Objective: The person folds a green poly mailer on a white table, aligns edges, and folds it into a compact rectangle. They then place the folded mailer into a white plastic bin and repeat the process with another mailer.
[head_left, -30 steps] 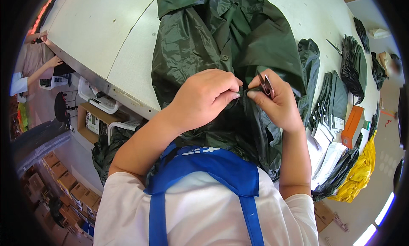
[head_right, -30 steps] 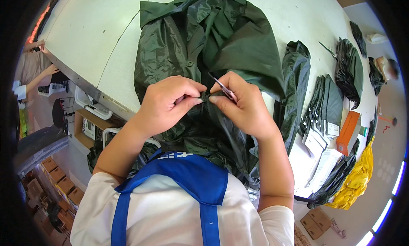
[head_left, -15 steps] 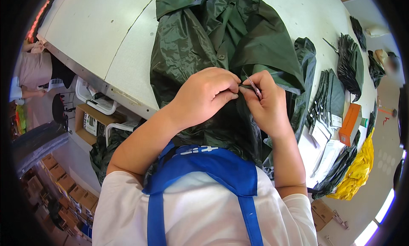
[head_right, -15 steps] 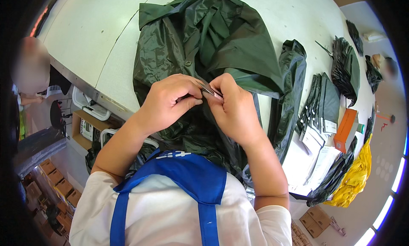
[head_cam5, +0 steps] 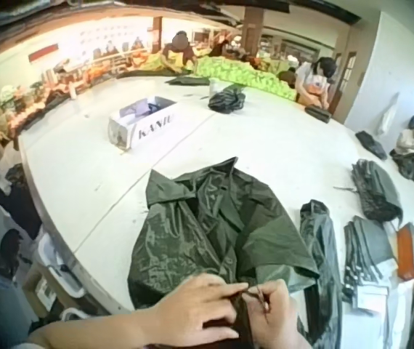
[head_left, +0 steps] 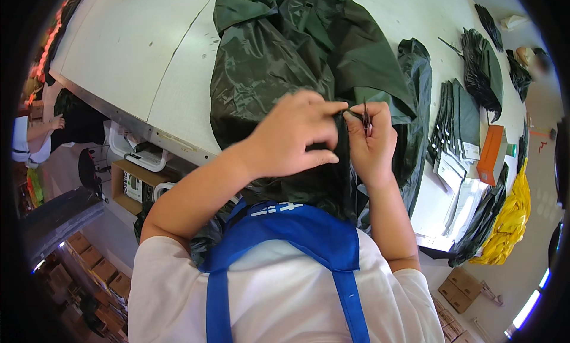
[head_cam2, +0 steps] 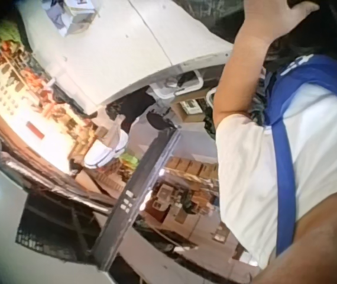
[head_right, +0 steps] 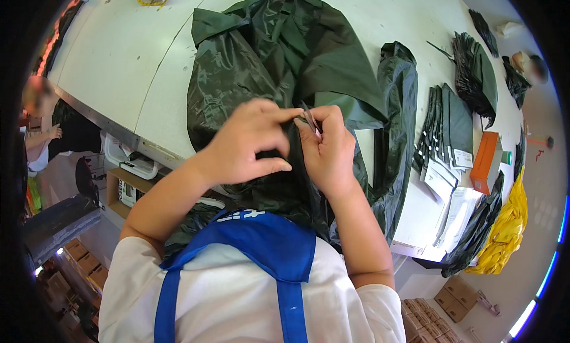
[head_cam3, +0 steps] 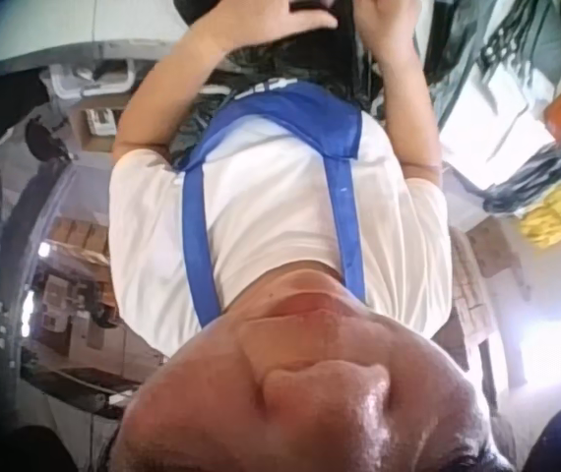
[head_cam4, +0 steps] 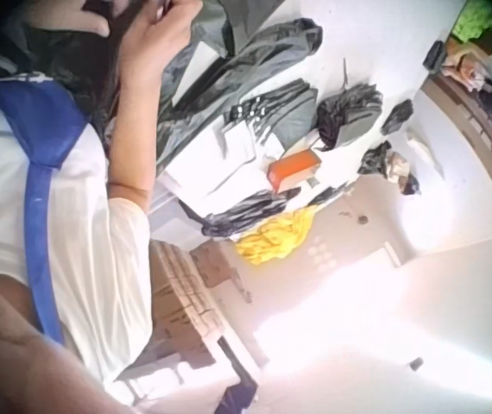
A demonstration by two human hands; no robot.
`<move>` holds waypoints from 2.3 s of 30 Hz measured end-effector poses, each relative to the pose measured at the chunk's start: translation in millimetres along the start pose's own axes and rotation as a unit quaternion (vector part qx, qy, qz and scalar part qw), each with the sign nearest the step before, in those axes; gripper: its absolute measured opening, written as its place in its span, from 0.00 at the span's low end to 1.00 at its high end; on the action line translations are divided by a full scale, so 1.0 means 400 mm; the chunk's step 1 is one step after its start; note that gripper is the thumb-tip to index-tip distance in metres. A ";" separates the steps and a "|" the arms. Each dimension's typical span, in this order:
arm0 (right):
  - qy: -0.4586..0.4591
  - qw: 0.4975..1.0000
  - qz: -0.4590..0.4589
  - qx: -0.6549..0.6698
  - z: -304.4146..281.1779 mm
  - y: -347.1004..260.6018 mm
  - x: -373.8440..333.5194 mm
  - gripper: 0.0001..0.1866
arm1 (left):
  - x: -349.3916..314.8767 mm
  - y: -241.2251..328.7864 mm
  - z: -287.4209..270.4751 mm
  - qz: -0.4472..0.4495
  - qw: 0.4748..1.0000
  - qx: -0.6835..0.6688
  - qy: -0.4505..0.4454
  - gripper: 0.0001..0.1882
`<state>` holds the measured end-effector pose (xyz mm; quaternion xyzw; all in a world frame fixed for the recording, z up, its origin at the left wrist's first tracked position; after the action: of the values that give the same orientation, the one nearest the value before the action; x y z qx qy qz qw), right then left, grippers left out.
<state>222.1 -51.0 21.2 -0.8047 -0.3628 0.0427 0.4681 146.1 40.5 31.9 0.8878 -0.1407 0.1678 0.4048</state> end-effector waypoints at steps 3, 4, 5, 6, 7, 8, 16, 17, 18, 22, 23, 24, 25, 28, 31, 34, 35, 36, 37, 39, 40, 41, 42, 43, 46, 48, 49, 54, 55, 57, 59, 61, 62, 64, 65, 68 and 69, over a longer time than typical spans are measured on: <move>-0.107 0.986 -0.067 0.106 0.011 -0.019 0.013 0.10 | 0.053 -0.012 -0.039 -0.066 0.986 0.151 -0.014 0.16; -0.121 0.977 -0.075 0.156 0.003 -0.007 0.014 0.13 | 0.055 -0.020 -0.016 -0.048 0.977 0.200 -0.056 0.13; -0.104 0.966 0.056 0.230 -0.034 0.082 0.003 0.18 | 0.043 -0.036 -0.019 -0.049 0.975 0.205 -0.065 0.11; 0.004 0.976 0.121 0.182 -0.118 0.210 -0.012 0.19 | 0.026 -0.051 -0.025 -0.052 0.973 0.212 -0.076 0.10; 0.098 0.980 0.151 0.084 -0.227 0.322 -0.053 0.18 | 0.012 -0.070 -0.058 -0.076 0.980 0.181 -0.042 0.09; 0.135 0.957 0.238 -0.096 -0.339 0.504 -0.145 0.21 | -0.007 -0.089 -0.088 -0.104 0.983 0.151 -0.006 0.09; 0.271 0.873 0.387 -0.116 -0.588 0.759 -0.656 0.15 | -0.081 -0.165 -0.202 -0.230 0.955 -0.151 0.114 0.08; 0.345 0.859 0.360 -0.119 -0.648 0.674 -0.638 0.12 | -0.100 -0.185 -0.234 -0.249 0.938 -0.195 0.144 0.08; 0.416 0.840 0.328 -0.118 -0.712 0.581 -0.607 0.10 | -0.119 -0.202 -0.270 -0.266 0.919 -0.233 0.174 0.08; 0.599 0.798 0.049 0.029 -0.974 0.341 -0.378 0.10 | -0.082 -0.206 -0.357 -0.274 0.894 -0.305 0.179 0.10; 0.578 0.813 0.071 0.012 -1.057 0.345 -0.299 0.12 | -0.058 -0.201 -0.357 -0.278 0.888 -0.320 0.178 0.11; 0.537 0.843 0.030 -0.008 -1.111 0.338 -0.174 0.13 | -0.036 -0.200 -0.352 -0.282 0.882 -0.334 0.178 0.11; 0.490 0.871 -0.016 -0.023 -1.159 0.326 -0.043 0.14 | -0.015 -0.208 -0.338 -0.285 0.879 -0.348 0.158 0.12; 0.377 0.925 0.040 0.023 -1.128 0.381 0.249 0.15 | 0.016 -0.262 -0.278 -0.312 0.886 -0.322 0.113 0.09; 0.277 0.959 0.052 -0.035 -0.754 0.218 0.247 0.14 | 0.025 -0.286 -0.228 -0.332 0.894 -0.276 0.122 0.07; 0.020 0.994 -0.027 -0.105 -0.272 0.124 0.129 0.12 | -0.023 -0.291 -0.259 -0.348 0.904 -0.204 0.142 0.06; -0.007 0.998 0.040 -0.037 -0.199 0.241 0.068 0.15 | -0.015 -0.295 -0.261 -0.344 0.911 -0.184 0.132 0.06; -0.002 0.992 0.066 -0.109 -0.164 0.251 0.004 0.20 | -0.022 -0.290 -0.267 -0.348 0.908 -0.187 0.139 0.06; 0.041 0.975 0.071 -0.206 -0.172 0.305 -0.049 0.21 | -0.018 -0.281 -0.275 -0.348 0.907 -0.189 0.143 0.06; 0.055 0.937 0.143 -0.314 -0.193 0.454 -0.149 0.21 | -0.026 -0.282 -0.289 -0.351 0.906 -0.184 0.148 0.07; 0.030 0.921 0.211 -0.326 -0.207 0.531 -0.193 0.20 | -0.037 -0.292 -0.301 -0.356 0.903 -0.181 0.156 0.08; -0.048 0.904 0.255 -0.340 -0.197 0.588 -0.216 0.19 | -0.050 -0.302 -0.316 -0.362 0.901 -0.178 0.163 0.08; -0.124 0.880 0.297 -0.350 -0.187 0.641 -0.246 0.18 | -0.062 -0.311 -0.330 -0.367 0.898 -0.174 0.170 0.09; -0.081 0.900 0.252 -0.347 -0.203 0.623 -0.248 0.17 | -0.075 -0.312 -0.331 -0.371 0.888 -0.209 0.173 0.09; 0.070 0.938 0.147 -0.306 -0.274 0.576 -0.237 0.14 | -0.103 -0.331 -0.350 -0.399 0.875 -0.204 0.184 0.09; -0.002 0.930 0.209 -0.302 -0.270 0.649 -0.245 0.13 | -0.114 -0.332 -0.345 -0.411 0.873 -0.190 0.182 0.09; -0.037 0.923 0.238 -0.299 -0.266 0.674 -0.241 0.13 | -0.121 -0.336 -0.349 -0.415 0.872 -0.183 0.182 0.09; 0.153 0.946 0.123 -0.258 -0.376 0.555 -0.292 0.11 | -0.169 -0.356 -0.364 -0.440 0.862 -0.173 0.185 0.10; 0.148 0.942 0.129 -0.273 -0.401 0.498 -0.334 0.10 | -0.181 -0.368 -0.365 -0.435 0.862 -0.177 0.190 0.11; 0.028 0.948 0.132 -0.288 -0.365 0.419 -0.431 0.11 | -0.217 -0.394 -0.389 -0.432 0.861 -0.170 0.208 0.11; -0.270 0.929 0.140 -0.212 -0.245 0.355 -0.521 0.08 | -0.228 -0.394 -0.382 -0.430 0.855 -0.192 0.219 0.12; -0.234 0.945 0.206 -0.102 -0.250 0.308 -0.485 0.05 | -0.218 -0.378 -0.371 -0.415 0.860 -0.208 0.213 0.12; -0.171 0.961 0.215 -0.039 -0.265 0.301 -0.430 0.06 | -0.209 -0.364 -0.358 -0.416 0.862 -0.204 0.204 0.11; -0.089 0.972 0.209 0.056 -0.199 0.188 -0.275 0.07 | -0.179 -0.320 -0.337 -0.415 0.868 -0.197 0.187 0.08; -0.092 0.956 0.193 0.201 -0.111 0.162 -0.211 0.09 | -0.164 -0.295 -0.327 -0.406 0.868 -0.217 0.188 0.08; -0.106 0.948 0.091 0.287 0.157 0.055 -0.001 0.13 | -0.142 -0.263 -0.306 -0.384 0.882 -0.216 0.164 0.08; -0.149 0.930 0.161 0.295 0.239 0.031 0.031 0.15 | -0.137 -0.244 -0.305 -0.368 0.895 -0.191 0.165 0.07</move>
<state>199.0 22.2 -38.5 -0.6627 -0.2645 0.3419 0.6115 111.6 202.1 18.9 0.7414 0.2355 0.1213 0.6165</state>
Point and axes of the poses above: each hand's wrist, its own x-axis towards the middle knuckle, its own z-axis out of the palm, y = z × x, the point moved 10 cm from there along x, towards the middle knuckle, and after that the axes turned 2 degrees about -y, right-handed, at the moved point
